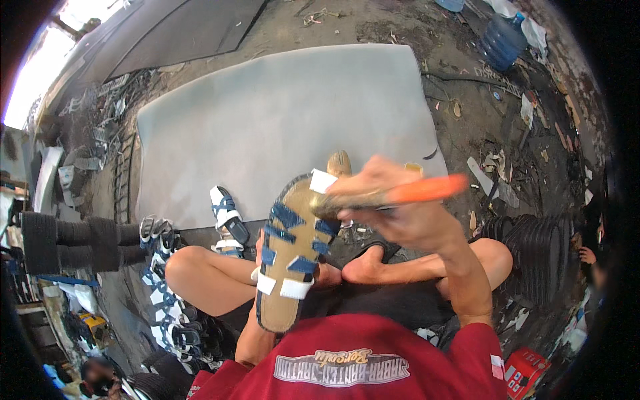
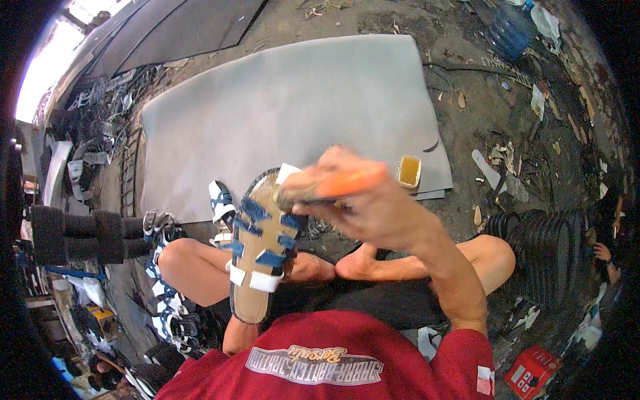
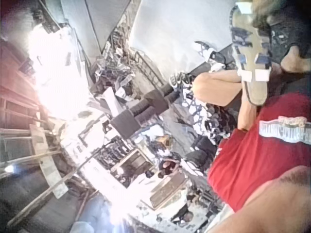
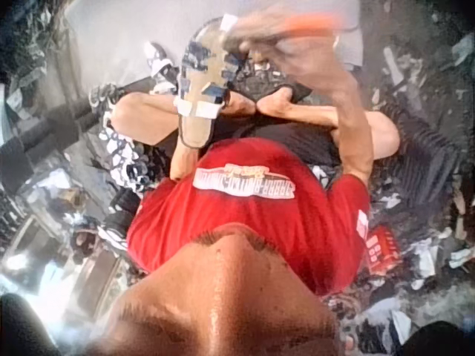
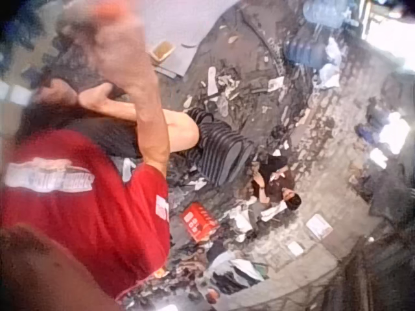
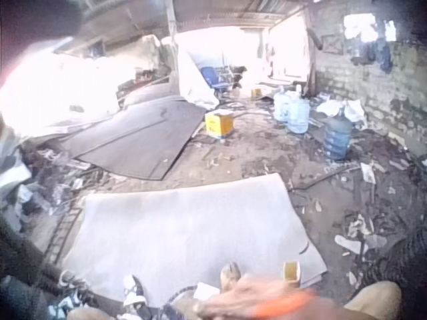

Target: The person sits on the floor and applies glue to the soles of several sandals using a brush. They dip the brush into a container of glue and spread it evenly across the sole of each sandal before setting it aside.

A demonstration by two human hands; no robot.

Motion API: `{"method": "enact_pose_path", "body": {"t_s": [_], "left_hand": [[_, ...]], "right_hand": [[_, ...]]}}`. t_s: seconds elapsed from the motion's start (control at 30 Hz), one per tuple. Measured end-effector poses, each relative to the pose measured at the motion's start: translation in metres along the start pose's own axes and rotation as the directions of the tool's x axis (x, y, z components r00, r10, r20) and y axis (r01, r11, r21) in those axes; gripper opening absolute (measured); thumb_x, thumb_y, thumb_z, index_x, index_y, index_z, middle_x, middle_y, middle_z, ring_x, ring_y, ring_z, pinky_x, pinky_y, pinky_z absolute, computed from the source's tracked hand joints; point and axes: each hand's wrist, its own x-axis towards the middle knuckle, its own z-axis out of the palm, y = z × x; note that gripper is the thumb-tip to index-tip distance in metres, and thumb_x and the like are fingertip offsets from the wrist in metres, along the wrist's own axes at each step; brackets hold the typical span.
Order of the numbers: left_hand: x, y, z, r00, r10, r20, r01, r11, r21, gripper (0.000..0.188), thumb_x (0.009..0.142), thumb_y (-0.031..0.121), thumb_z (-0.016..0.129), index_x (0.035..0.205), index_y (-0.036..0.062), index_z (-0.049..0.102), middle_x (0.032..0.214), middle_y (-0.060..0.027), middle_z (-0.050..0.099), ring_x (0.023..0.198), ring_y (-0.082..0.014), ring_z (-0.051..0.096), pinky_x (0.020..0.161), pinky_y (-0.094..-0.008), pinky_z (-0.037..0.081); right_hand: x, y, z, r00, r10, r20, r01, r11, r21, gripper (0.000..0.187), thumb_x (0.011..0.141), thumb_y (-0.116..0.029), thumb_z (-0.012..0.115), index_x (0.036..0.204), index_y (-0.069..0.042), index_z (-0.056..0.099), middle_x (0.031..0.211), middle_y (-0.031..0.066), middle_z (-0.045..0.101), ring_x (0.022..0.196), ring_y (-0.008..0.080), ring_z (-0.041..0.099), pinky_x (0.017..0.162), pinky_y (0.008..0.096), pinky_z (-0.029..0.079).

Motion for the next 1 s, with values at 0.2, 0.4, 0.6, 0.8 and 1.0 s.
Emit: {"method": "enact_pose_path", "body": {"t_s": [0.2,0.4,0.6,0.8,1.0], "left_hand": [[0.003,0.001,0.0,0.999,0.027,-0.029,-0.026,0.999,0.041,0.079,0.102,0.069,0.042,0.145,0.0043,0.052,0.119,-0.0241,0.07,0.088,-0.0368,0.073,0.068,-0.0457,0.063],[0.019,-0.003,0.007,0.985,0.159,-0.073,-0.146,0.977,0.156,0.069,0.105,0.062,0.041,0.141,0.0055,0.056,0.117,-0.0207,0.071,0.085,-0.0325,0.073,0.068,-0.0429,0.063],[0.026,0.034,0.079,0.962,0.188,-0.196,-0.214,0.97,-0.117,0.061,0.107,0.06,0.045,0.133,0.0068,0.06,0.109,-0.0127,0.073,0.083,-0.0214,0.073,0.068,-0.0374,0.065],[0.023,0.055,0.078,0.966,0.188,-0.175,-0.192,0.981,-0.004,0.065,0.107,0.061,0.046,0.137,0.0048,0.059,0.117,-0.0113,0.071,0.095,-0.0195,0.072,0.084,-0.0349,0.062],[0.018,0.031,0.074,0.995,0.086,-0.045,-0.086,0.996,-0.001,0.058,0.11,0.053,0.044,0.144,0.0081,0.056,0.125,-0.0116,0.069,0.105,-0.0199,0.07,0.088,-0.0361,0.06]], "right_hand": [[0.006,0.024,-0.024,0.97,0.196,-0.146,-0.199,0.98,-0.011,0.025,0.095,-0.018,0.077,0.117,-0.005,0.075,0.106,0.0107,0.075,0.086,0.0222,0.07,0.078,0.0342,0.056],[0.033,0.023,0.027,0.985,0.058,-0.161,-0.056,0.998,0.019,0.024,0.097,-0.016,0.074,0.116,-0.003,0.071,0.102,0.0155,0.075,0.086,0.0342,0.073,0.076,0.0401,0.058],[0.003,-0.01,0.066,0.976,0.194,-0.101,-0.17,0.963,0.207,0.025,0.093,-0.014,0.078,0.116,-0.006,0.072,0.102,0.0149,0.075,0.091,0.0285,0.074,0.079,0.0395,0.057],[-0.011,-0.004,0.052,0.989,0.091,-0.116,-0.071,0.983,0.171,0.03,0.09,-0.008,0.081,0.118,-0.002,0.073,0.111,0.0119,0.075,0.088,0.0252,0.068,0.075,0.0376,0.053],[0.03,0.021,0.069,0.979,-0.018,-0.204,0.025,0.999,0.033,0.024,0.09,-0.009,0.08,0.114,-0.006,0.076,0.105,0.01,0.072,0.083,0.0245,0.062,0.071,0.0373,0.051]]}}
